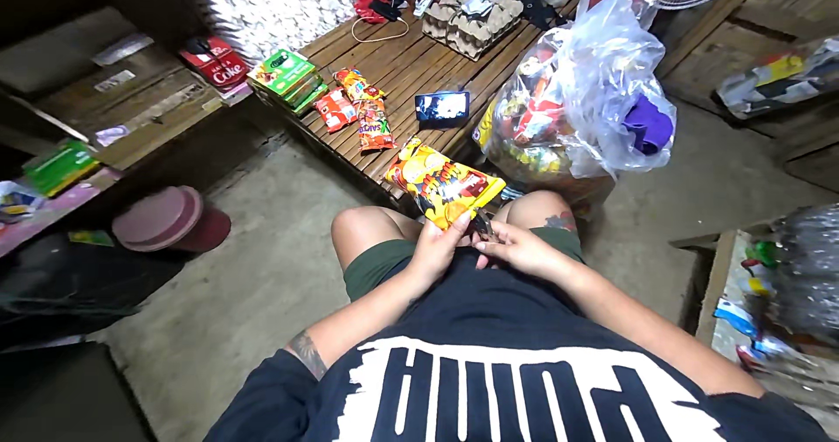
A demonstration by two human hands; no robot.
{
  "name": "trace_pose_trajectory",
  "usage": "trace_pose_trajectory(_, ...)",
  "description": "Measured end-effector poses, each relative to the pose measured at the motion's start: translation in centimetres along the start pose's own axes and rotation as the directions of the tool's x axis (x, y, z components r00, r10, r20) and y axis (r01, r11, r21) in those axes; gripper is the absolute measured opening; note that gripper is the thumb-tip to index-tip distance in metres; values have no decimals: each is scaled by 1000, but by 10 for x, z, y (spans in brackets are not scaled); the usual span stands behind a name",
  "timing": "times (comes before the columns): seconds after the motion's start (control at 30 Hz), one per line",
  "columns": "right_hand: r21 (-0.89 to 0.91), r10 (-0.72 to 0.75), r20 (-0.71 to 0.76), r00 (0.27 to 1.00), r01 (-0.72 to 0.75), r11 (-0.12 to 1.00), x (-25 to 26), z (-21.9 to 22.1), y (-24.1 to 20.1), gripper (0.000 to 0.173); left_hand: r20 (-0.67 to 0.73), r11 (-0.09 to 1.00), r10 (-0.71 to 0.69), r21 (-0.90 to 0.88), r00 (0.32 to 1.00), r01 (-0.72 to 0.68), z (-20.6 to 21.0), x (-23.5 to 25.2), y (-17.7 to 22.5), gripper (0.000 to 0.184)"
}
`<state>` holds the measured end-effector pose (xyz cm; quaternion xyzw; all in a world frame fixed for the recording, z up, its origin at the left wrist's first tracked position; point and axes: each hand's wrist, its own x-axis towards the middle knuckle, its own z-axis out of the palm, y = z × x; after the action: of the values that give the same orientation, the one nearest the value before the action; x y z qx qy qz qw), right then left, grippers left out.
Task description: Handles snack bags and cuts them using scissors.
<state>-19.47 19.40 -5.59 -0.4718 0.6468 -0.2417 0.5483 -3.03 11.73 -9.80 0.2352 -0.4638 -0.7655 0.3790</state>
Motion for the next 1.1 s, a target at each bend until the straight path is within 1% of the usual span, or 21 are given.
trace_pose_trajectory(0.1, 64, -25, 31, 999, 23, 998, 0, -5, 0, 18, 50, 1000, -14, 13, 999, 13, -2, 2, 2, 31)
trace_pose_trajectory(0.17, 118, -52, 65, 997, 45, 992, 0, -9, -1, 22, 67, 998, -59, 7, 996, 59, -2, 4, 5, 29)
trace_pose_trajectory(0.27, 291, -82, 120, 989, 43, 956, 0, -12, -6, 24, 35, 983, -175, -48, 984, 177, 1, 8, 16, 29)
trace_pose_trajectory(0.37, 434, -75, 220, 973, -29, 901, -1, -18, -12, 18, -5, 933, -346, -112, 938, 343, 5, 13, 31, 32)
trace_pose_trajectory(0.43, 488, -76, 273, 959, -70, 870, -3, -22, -13, 20, 61, 910, -401, -88, 914, 405, 0, 14, 35, 41)
trace_pose_trajectory(0.5, 552, -80, 301, 950, -105, 827, -6, -25, -10, 23, 197, 914, -403, 36, 894, 405, -15, 13, 37, 53)
trace_pose_trajectory(0.53, 588, -88, 306, 948, -116, 801, -8, -25, -8, 23, 260, 921, -387, 154, 885, 358, -25, 12, 38, 60)
trace_pose_trajectory(0.57, 623, -96, 306, 947, -123, 772, -9, -25, -6, 24, 297, 919, -352, 289, 888, 268, -36, 11, 40, 63)
trace_pose_trajectory(0.6, 658, -106, 306, 946, -129, 742, -11, -25, -5, 25, 311, 903, -282, 407, 908, 141, -47, 8, 41, 62)
trace_pose_trajectory(0.63, 692, -118, 311, 943, -140, 708, -13, -24, -3, 26, 296, 878, -139, 478, 945, -20, -58, 6, 38, 54)
trace_pose_trajectory(0.67, 714, -128, 319, 939, -150, 684, -14, -23, -2, 26, 262, 829, 80, 519, 962, -210, -63, 2, 34, 42)
trace_pose_trajectory(0.7, 724, -139, 332, 933, -158, 671, -14, -22, 0, 26, 262, 724, 329, 548, 907, -420, -66, 1, 30, 35)
trace_pose_trajectory(0.73, 726, -145, 343, 928, -164, 668, -14, -19, 0, 25, 297, 576, 515, 574, 804, -581, -67, 2, 28, 30)
trace_pose_trajectory(0.77, 721, -144, 347, 927, -165, 673, -14, -16, -1, 24, 350, 432, 597, 618, 722, -657, -66, 2, 29, 23)
trace_pose_trajectory(0.83, 713, -141, 347, 927, -163, 682, -13, -10, -3, 23, 466, 267, 576, 669, 671, -694, -59, -3, 28, 15)
trace_pose_trajectory(0.9, 715, -139, 331, 933, -152, 683, -13, -6, -5, 22, 527, 154, 582, 676, 619, -720, -51, -10, 22, 13)
trace_pose_trajectory(0.93, 720, -138, 322, 937, -148, 678, -14, -5, -5, 22, 532, 120, 609, 671, 588, -731, -49, -13, 19, 14)
trace_pose_trajectory(0.97, 728, -134, 310, 941, -144, 670, -15, -3, -5, 22, 523, 114, 638, 661, 565, -742, -46, -17, 15, 15)
trace_pose_trajectory(1.0, 736, -132, 302, 944, -143, 661, -17, -2, -5, 22, 500, 137, 656, 657, 565, -741, -45, -20, 12, 18)
trace_pose_trajectory(1.03, 746, -132, 299, 945, -145, 650, -18, -2, -5, 22, 459, 183, 667, 663, 587, -726, -43, -22, 8, 24)
trace_pose_trajectory(1.1, 752, -128, 298, 946, -150, 642, -20, 0, -4, 22, 364, 308, 659, 668, 659, -677, -43, -23, 3, 32)
